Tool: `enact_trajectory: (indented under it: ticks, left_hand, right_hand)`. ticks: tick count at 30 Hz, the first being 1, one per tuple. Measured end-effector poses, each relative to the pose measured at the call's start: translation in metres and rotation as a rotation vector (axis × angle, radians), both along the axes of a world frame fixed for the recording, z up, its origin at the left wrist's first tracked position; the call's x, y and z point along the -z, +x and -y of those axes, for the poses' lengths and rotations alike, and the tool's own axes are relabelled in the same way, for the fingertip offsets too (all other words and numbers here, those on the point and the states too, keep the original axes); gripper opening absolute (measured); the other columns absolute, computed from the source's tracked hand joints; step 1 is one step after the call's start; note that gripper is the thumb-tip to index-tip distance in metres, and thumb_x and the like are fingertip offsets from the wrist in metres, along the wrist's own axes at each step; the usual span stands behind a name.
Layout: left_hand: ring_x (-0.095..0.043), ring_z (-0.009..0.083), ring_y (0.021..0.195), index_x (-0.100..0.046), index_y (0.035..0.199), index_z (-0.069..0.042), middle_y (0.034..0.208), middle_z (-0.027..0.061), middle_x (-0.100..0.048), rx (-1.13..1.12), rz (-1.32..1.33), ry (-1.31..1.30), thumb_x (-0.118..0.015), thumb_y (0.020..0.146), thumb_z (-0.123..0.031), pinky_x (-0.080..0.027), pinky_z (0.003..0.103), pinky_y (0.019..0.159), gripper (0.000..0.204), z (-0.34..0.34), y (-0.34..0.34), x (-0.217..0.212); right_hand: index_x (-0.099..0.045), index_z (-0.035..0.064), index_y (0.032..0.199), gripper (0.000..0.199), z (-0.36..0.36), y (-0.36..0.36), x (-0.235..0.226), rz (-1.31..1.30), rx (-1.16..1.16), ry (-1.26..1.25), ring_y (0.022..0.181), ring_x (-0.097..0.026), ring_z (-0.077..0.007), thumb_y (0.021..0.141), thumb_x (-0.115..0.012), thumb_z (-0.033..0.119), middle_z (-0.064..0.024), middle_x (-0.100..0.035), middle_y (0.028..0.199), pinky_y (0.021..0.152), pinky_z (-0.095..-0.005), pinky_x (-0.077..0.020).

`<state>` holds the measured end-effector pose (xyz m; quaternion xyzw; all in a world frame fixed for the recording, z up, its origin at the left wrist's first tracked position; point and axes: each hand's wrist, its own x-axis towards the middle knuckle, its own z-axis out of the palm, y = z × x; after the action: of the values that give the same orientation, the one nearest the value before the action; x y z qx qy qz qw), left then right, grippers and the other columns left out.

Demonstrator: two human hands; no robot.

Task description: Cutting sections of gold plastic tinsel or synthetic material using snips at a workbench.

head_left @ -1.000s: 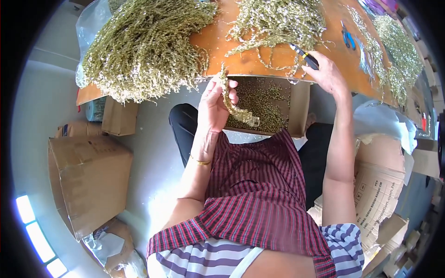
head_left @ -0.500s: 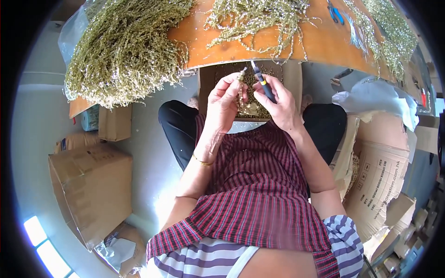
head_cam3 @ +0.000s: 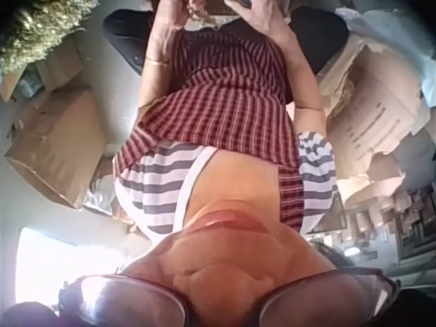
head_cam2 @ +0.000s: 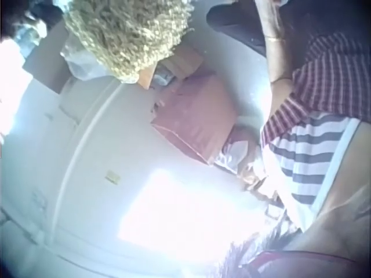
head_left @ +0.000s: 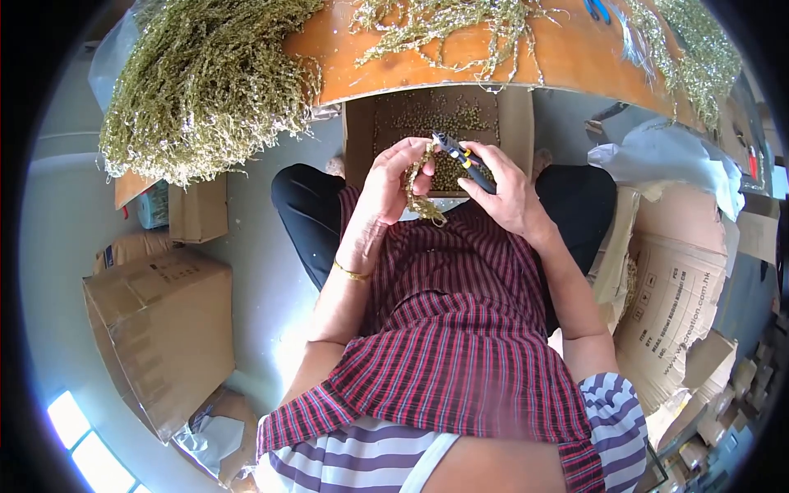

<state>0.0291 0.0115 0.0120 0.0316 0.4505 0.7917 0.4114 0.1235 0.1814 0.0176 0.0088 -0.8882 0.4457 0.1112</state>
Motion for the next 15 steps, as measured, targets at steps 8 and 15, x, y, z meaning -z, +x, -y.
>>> enact_trajectory:
  ticks: [8, 15]
  left_hand:
    - [-0.036, 0.0058, 0.047, -0.055, 0.092, -0.001, 0.065, 0.0001, -0.049, 0.262, 0.027, -0.186, -0.049, 0.087, -0.021, -0.027, 0.018, 0.043, 0.022, 0.013, -0.03, 0.03]
    - [-0.046, 0.0071, 0.052, -0.059, 0.09, -0.001, 0.068, 0.0021, -0.056, 0.088, -0.103, -0.461, -0.054, 0.085, -0.016, -0.036, 0.019, 0.047, 0.017, 0.006, -0.037, 0.123]
  right_hand:
    - [-0.045, 0.0009, 0.098, 0.025, -0.008, -0.009, 0.036, 0.285, -0.141, -0.052, 0.075, -0.055, -0.03, 0.081, -0.055, 0.016, -0.0174, -0.053, 0.079, 0.068, -0.0371, -0.042]
    - [-0.044, 0.0027, 0.091, 0.022, 0.019, -0.026, 0.125, 0.517, 0.052, -0.014, 0.07, -0.056, -0.0364, 0.077, -0.055, 0.015, -0.0192, -0.055, 0.072, 0.061, -0.0435, -0.0424]
